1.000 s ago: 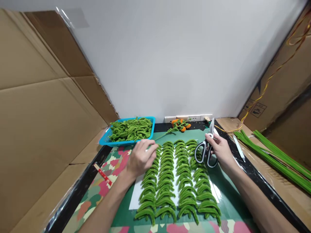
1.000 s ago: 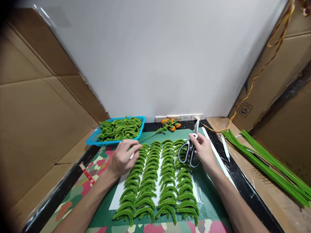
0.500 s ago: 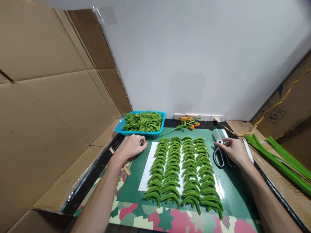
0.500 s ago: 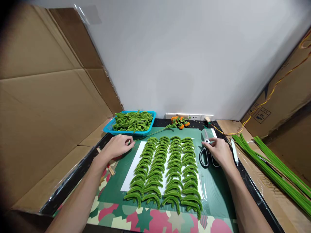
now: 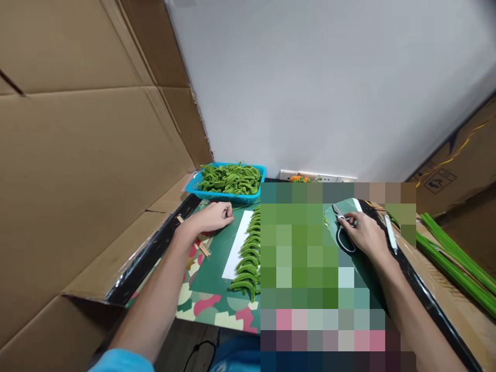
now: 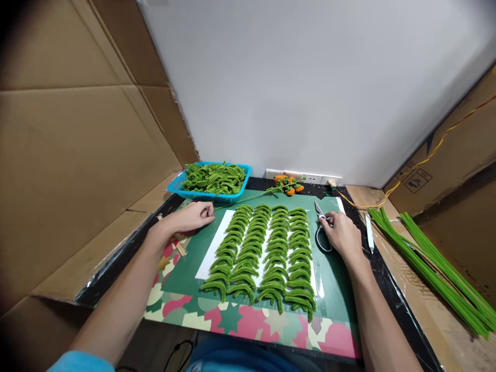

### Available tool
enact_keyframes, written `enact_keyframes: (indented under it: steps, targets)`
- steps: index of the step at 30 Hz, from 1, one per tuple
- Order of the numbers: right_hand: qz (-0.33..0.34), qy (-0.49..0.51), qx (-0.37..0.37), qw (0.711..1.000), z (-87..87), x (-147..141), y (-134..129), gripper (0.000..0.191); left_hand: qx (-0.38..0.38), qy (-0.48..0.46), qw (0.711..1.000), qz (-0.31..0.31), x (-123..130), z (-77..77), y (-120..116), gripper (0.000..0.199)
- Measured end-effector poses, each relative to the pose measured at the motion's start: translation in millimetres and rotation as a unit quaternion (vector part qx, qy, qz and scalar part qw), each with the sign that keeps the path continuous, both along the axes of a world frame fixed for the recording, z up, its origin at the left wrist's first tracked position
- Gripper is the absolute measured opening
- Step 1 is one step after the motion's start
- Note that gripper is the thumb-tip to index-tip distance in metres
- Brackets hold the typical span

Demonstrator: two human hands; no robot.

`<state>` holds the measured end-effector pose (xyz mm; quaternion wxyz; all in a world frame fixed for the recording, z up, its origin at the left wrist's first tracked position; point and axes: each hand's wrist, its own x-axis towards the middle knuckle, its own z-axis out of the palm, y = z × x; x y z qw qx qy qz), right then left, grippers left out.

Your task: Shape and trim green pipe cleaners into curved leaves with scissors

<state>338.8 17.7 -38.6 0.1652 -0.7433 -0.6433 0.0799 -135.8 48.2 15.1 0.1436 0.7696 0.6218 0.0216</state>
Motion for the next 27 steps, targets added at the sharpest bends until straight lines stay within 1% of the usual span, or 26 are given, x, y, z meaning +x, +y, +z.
enact_keyframes:
  steps: [4, 8, 13, 15, 17, 19, 23, 27]
  targets:
    - [0.035, -0.009, 0.051, 0.998, -7.0, 0.6, 1.2, 0.037, 0.018, -0.010, 1.000, 0.016, 2.1, 0.3, -0.9, 0.020]
    - [0.066, -0.007, 0.086, 0.994, -10.0, 1.0, 4.0, 0.036, 0.035, -0.016, 0.999, 0.013, 9.2, 2.6, -1.6, 0.021]
    - [0.098, 0.020, 0.139, 0.985, -8.1, -6.7, 3.7, 0.036, 0.037, 0.002, 0.999, 0.004, 13.2, 3.5, 0.5, 0.024]
    - [0.121, 0.042, 0.156, 0.980, -5.9, -12.7, 2.5, 0.034, 0.044, 0.016, 0.999, 0.013, 12.6, 4.6, 1.9, 0.027]
    - [0.154, 0.073, 0.192, 0.967, -3.2, -18.7, 1.3, 0.032, 0.057, 0.032, 0.998, 0.026, 10.8, 5.8, 3.3, 0.028]
    - [0.168, 0.079, 0.192, 0.964, -0.6, -23.4, 0.3, 0.029, 0.057, 0.045, 0.997, 0.029, 8.5, 5.9, 5.0, 0.029]
    - [0.179, 0.059, 0.151, 0.970, 1.8, -26.6, -0.8, 0.021, 0.040, 0.059, 0.997, 0.036, 4.9, 2.0, 8.6, 0.029]
    - [0.163, 0.047, 0.146, 0.975, 1.4, -26.3, -0.3, 0.016, 0.028, 0.061, 0.997, 0.035, 2.7, -1.0, 11.1, 0.032]
